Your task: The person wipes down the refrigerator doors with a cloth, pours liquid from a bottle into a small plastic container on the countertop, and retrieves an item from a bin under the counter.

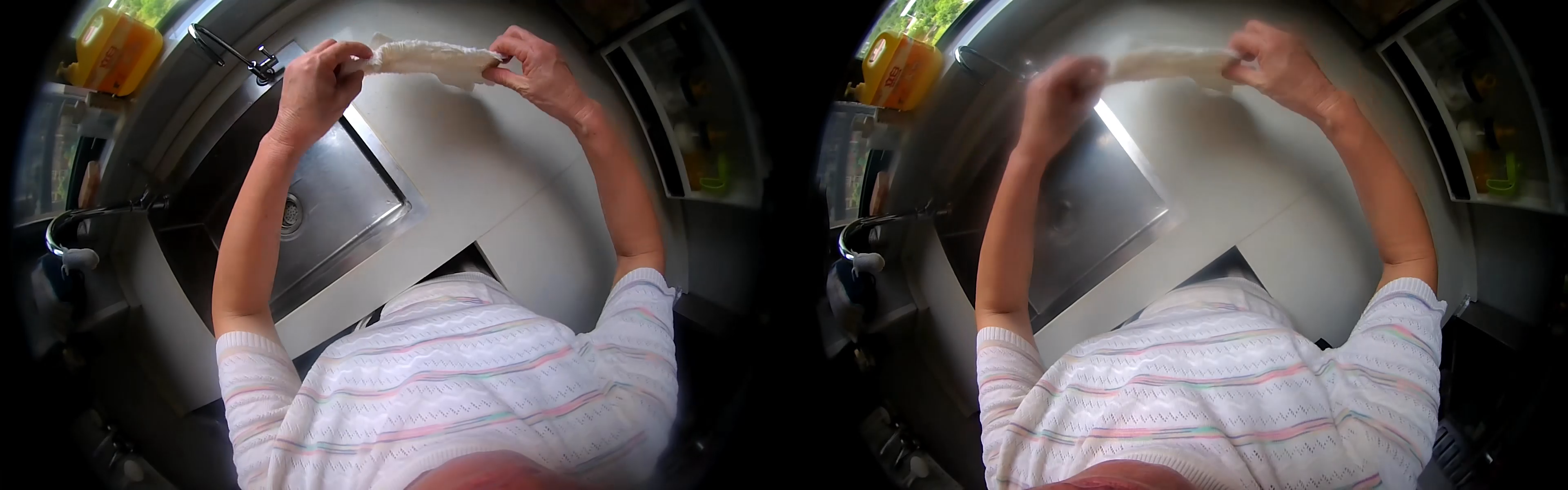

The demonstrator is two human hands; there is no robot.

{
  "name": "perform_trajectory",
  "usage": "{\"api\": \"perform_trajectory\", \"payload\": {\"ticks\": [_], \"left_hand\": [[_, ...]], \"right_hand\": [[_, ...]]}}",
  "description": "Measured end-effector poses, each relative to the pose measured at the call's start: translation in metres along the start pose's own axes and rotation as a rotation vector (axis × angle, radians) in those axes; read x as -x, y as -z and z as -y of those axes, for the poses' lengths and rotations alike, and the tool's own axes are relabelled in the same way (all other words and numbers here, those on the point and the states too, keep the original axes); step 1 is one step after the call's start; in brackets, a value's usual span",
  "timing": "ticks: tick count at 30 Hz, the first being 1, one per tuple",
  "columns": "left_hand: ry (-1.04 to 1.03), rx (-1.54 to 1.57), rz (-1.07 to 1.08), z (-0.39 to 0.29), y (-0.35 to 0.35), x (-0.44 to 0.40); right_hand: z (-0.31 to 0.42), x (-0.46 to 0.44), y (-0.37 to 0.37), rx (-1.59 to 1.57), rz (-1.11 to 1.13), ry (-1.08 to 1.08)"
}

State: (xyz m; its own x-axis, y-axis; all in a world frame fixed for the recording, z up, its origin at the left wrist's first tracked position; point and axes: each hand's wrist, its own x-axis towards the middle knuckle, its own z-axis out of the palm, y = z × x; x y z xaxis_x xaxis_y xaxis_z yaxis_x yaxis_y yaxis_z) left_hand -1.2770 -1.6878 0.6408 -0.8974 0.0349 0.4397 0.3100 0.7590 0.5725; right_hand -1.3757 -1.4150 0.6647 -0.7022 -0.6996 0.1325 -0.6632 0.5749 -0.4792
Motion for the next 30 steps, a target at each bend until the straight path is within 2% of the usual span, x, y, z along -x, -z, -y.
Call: {"api": "perform_trajectory", "payload": {"ticks": [2, 4, 7, 10, 11, 12, 14, 15, 16, 17, 19, 20, 24, 25, 28, 30], "left_hand": [[0.062, 0.003, 0.135, -0.003, -0.022, 0.036], [0.138, 0.058, 0.257, 0.002, -0.049, 0.081], [0.181, 0.137, 0.332, 0.003, -0.067, 0.118], [0.364, 0.166, 0.321, 0.006, -0.057, 0.089], [0.368, 0.158, 0.244, 0.013, -0.058, 0.074], [0.360, 0.161, 0.177, 0.026, -0.063, 0.064], [0.200, -0.035, -0.003, 0.026, -0.070, 0.043], [0.144, -0.103, 0.010, 0.024, -0.073, 0.042], [0.087, -0.171, 0.023, 0.021, -0.075, 0.041], [0.146, -0.102, 0.150, 0.010, -0.076, 0.046], [-0.002, -0.211, 0.277, 0.014, -0.090, 0.063], [0.018, -0.285, 0.331, 0.018, -0.098, 0.067], [0.029, -0.282, 0.360, 0.042, -0.105, 0.059], [0.041, -0.277, 0.345, 0.041, -0.101, 0.050], [0.241, -0.074, 0.319, 0.034, -0.077, 0.006], [0.279, 0.070, 0.279, 0.031, -0.057, -0.033]], "right_hand": [[-0.012, 0.030, -0.028, 0.104, 0.006, 0.113], [-0.030, 0.060, -0.064, -0.018, 0.074, 0.179], [-0.034, 0.085, -0.083, -0.138, 0.320, 0.001], [-0.037, 0.062, -0.070, -0.265, 0.398, -0.297], [-0.043, 0.048, -0.069, -0.312, 0.462, -0.439], [-0.048, 0.041, -0.071, -0.242, 0.326, -0.377], [-0.051, 0.031, -0.075, -0.097, 0.050, -0.249], [-0.051, 0.031, -0.075, 0.031, 0.012, -0.193], [-0.047, 0.033, -0.076, 0.028, 0.059, -0.177], [-0.042, 0.038, -0.079, 0.026, 0.100, -0.159], [-0.041, 0.050, -0.090, 0.125, 0.105, -0.058], [-0.048, 0.058, -0.103, 0.232, 0.066, 0.023], [-0.061, 0.047, -0.109, 0.125, 0.140, -0.110], [-0.061, 0.032, -0.097, 0.114, 0.096, -0.148], [-0.060, -0.004, -0.063, 0.047, 0.024, -0.235], [-0.061, -0.042, -0.033, 0.000, 0.001, -0.242]]}}
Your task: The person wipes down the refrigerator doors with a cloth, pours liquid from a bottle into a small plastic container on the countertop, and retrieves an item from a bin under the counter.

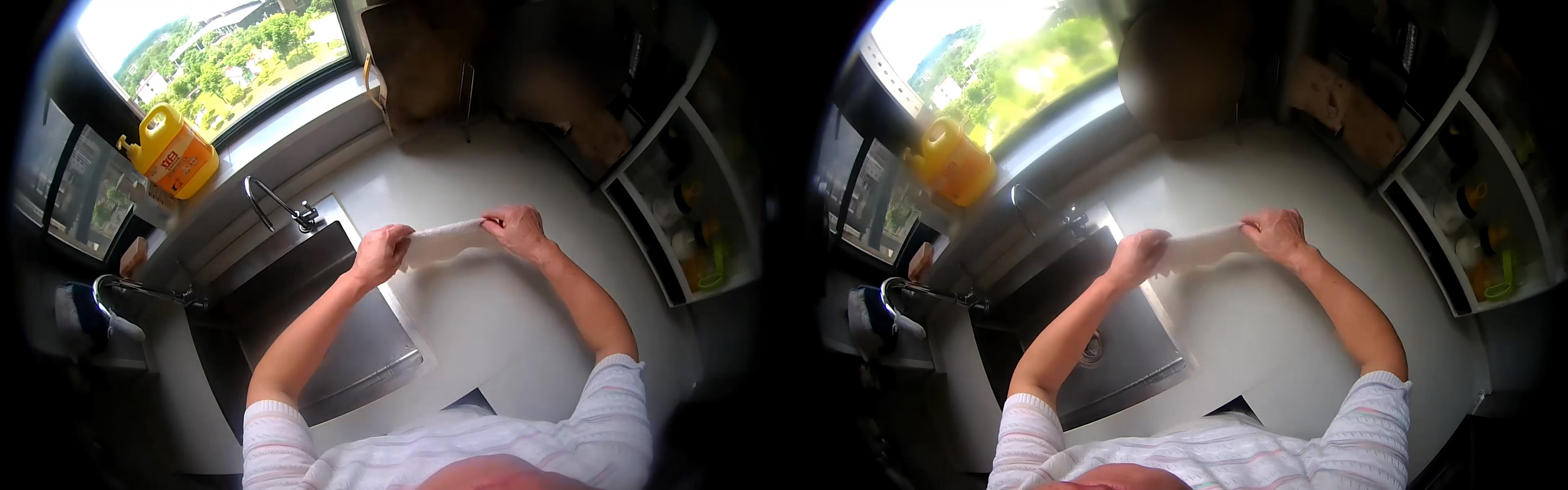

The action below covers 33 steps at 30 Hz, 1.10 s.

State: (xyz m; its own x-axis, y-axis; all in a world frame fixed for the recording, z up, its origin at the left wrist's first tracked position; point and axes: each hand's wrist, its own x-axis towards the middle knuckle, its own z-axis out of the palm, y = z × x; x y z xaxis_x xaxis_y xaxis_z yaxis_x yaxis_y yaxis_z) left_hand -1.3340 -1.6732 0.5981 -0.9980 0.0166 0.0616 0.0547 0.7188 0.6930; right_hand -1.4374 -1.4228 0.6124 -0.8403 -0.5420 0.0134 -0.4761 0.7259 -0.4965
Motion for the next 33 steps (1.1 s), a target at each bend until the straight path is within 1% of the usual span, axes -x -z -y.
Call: {"api": "perform_trajectory", "payload": {"ticks": [2, 4, 5, 6, 7, 8, 9, 10, 11, 12, 14, 15, 16, 18, 19, 20, 22, 24, 26, 27, 28, 31, 32, 33], "left_hand": [[0.027, 0.113, -0.047, -0.016, 0.032, -0.028], [-0.048, 0.065, -0.132, -0.037, 0.070, -0.059], [-0.069, 0.083, -0.187, -0.047, 0.090, -0.078], [-0.088, 0.104, -0.243, -0.057, 0.111, -0.098], [-0.120, 0.050, -0.291, -0.069, 0.136, -0.119], [-0.167, 0.114, -0.373, -0.072, 0.158, -0.147], [-0.081, 0.157, -0.408, -0.089, 0.184, -0.170], [-0.174, 0.143, -0.415, -0.084, 0.215, -0.200], [-0.015, 0.153, -0.488, -0.094, 0.239, -0.218], [0.140, 0.161, -0.561, -0.102, 0.257, -0.228], [0.024, -0.022, -0.536, -0.065, 0.261, -0.241], [-0.037, -0.113, -0.523, -0.052, 0.260, -0.245], [-0.038, -0.142, -0.534, -0.051, 0.250, -0.236], [-0.050, -0.028, -0.380, -0.050, 0.234, -0.205], [-0.359, -0.296, -0.540, -0.027, 0.236, -0.215], [-0.340, -0.391, -0.512, -0.028, 0.231, -0.193], [-0.373, -0.362, -0.587, -0.045, 0.219, -0.147], [-0.465, -0.243, -0.565, -0.055, 0.226, -0.106], [-0.614, -0.128, -0.620, -0.080, 0.227, -0.055], [-0.650, -0.165, -0.672, -0.093, 0.230, -0.026], [-0.669, -0.332, -0.747, -0.103, 0.234, 0.003], [-1.010, -0.487, -0.481, -0.137, 0.274, 0.090], [-1.162, -0.672, -0.254, -0.162, 0.302, 0.121], [-1.289, -0.676, -0.183, -0.172, 0.306, 0.141]], "right_hand": [[0.012, -0.037, 0.032, -0.149, -0.057, -0.060], [0.011, -0.082, 0.060, -0.327, -0.130, 0.003], [0.018, -0.105, 0.079, -0.338, -0.205, 0.066], [0.026, -0.133, 0.101, -0.365, -0.222, 0.107], [0.033, -0.164, 0.124, -0.305, -0.320, 0.235], [0.039, -0.202, 0.147, -0.238, -0.419, 0.332], [0.060, -0.224, 0.177, -0.232, -0.465, 0.366], [0.078, -0.264, 0.203, -0.113, -0.669, 0.319], [0.095, -0.305, 0.230, 0.000, -0.867, 0.242], [0.103, -0.303, 0.224, 0.014, -0.790, 0.251], [0.118, -0.271, 0.203, 0.046, -0.636, 0.279], [0.116, -0.252, 0.182, 0.091, -0.610, 0.339], [0.124, -0.221, 0.172, 0.046, -0.377, 0.192], [0.095, -0.224, 0.132, -0.001, -0.437, 0.372], [0.085, -0.208, 0.113, -0.135, -0.265, 0.259], [0.076, -0.185, 0.095, -0.262, -0.097, 0.142], [0.048, -0.150, 0.054, -0.433, 0.031, 0.055], [0.046, -0.095, 0.044, -0.399, 0.184, -0.025], [0.035, -0.047, 0.032, -0.374, 0.269, -0.084], [0.031, -0.022, 0.030, -0.406, 0.289, -0.130], [0.029, 0.004, 0.028, -0.441, 0.306, -0.174], [0.025, 0.077, 0.028, -0.498, 0.288, -0.289], [0.026, 0.101, 0.030, -0.509, 0.268, -0.329], [0.029, 0.125, 0.034, -0.523, 0.224, -0.361]]}}
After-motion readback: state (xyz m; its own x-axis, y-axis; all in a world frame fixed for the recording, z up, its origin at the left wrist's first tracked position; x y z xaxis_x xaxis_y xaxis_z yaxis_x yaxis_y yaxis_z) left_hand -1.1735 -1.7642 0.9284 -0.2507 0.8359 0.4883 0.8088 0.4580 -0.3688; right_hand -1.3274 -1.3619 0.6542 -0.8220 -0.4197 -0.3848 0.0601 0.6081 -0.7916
